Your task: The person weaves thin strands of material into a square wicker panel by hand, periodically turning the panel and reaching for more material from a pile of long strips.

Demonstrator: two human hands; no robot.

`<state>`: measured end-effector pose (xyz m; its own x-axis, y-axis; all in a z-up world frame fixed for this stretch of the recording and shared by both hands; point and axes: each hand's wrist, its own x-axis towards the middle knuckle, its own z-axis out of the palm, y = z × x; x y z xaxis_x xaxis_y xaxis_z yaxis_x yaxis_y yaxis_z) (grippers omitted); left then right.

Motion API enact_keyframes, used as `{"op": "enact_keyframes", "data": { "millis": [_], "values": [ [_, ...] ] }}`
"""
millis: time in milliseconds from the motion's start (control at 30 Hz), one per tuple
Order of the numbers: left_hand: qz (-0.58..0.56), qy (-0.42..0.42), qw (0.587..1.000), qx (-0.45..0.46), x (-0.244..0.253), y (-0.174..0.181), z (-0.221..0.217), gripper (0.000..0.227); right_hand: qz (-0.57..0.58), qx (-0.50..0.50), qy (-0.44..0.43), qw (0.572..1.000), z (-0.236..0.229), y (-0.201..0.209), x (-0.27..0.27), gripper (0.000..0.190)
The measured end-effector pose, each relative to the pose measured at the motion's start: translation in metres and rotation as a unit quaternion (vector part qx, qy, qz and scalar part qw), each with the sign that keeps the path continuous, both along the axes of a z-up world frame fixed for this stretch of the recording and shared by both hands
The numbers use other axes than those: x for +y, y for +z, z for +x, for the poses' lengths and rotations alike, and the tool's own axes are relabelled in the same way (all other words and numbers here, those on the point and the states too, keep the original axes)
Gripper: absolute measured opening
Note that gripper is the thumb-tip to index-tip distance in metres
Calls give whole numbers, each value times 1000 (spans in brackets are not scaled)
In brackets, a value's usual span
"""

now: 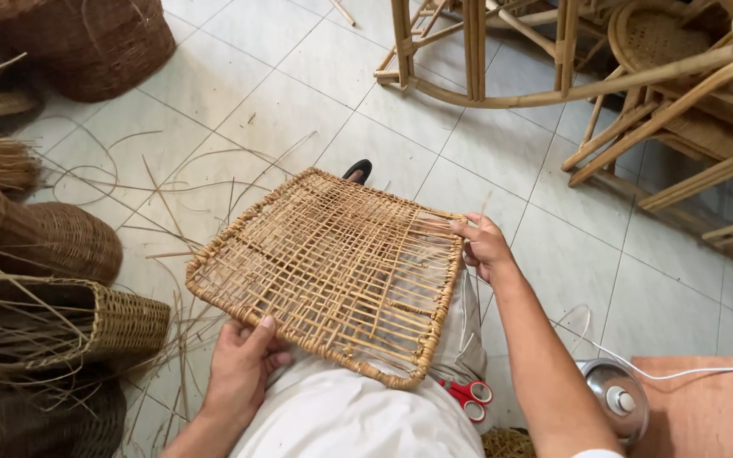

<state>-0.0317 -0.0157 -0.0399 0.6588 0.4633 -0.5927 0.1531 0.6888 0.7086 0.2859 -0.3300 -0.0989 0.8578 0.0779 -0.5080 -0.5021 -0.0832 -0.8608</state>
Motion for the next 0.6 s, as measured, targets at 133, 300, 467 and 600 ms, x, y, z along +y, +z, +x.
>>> {"op": "enact_keyframes", "data": {
  "millis": [133, 300, 467, 600],
  "values": [
    [-4, -27, 1000, -2, 3, 7, 4, 23, -80, -22, 13, 996, -24, 30, 0, 82],
    [-3, -16, 999, 32, -15, 13, 0, 35, -52, -1, 16, 999, -19, 10, -5, 113],
    [143, -483, 864, 25, 29, 43, -14, 20, -231, -67, 106, 965, -35, 45, 13, 124],
    [214, -557, 803, -3, 75, 94, 11, 18, -333, -27, 156, 929, -81, 92, 24, 122]
  ]
}}
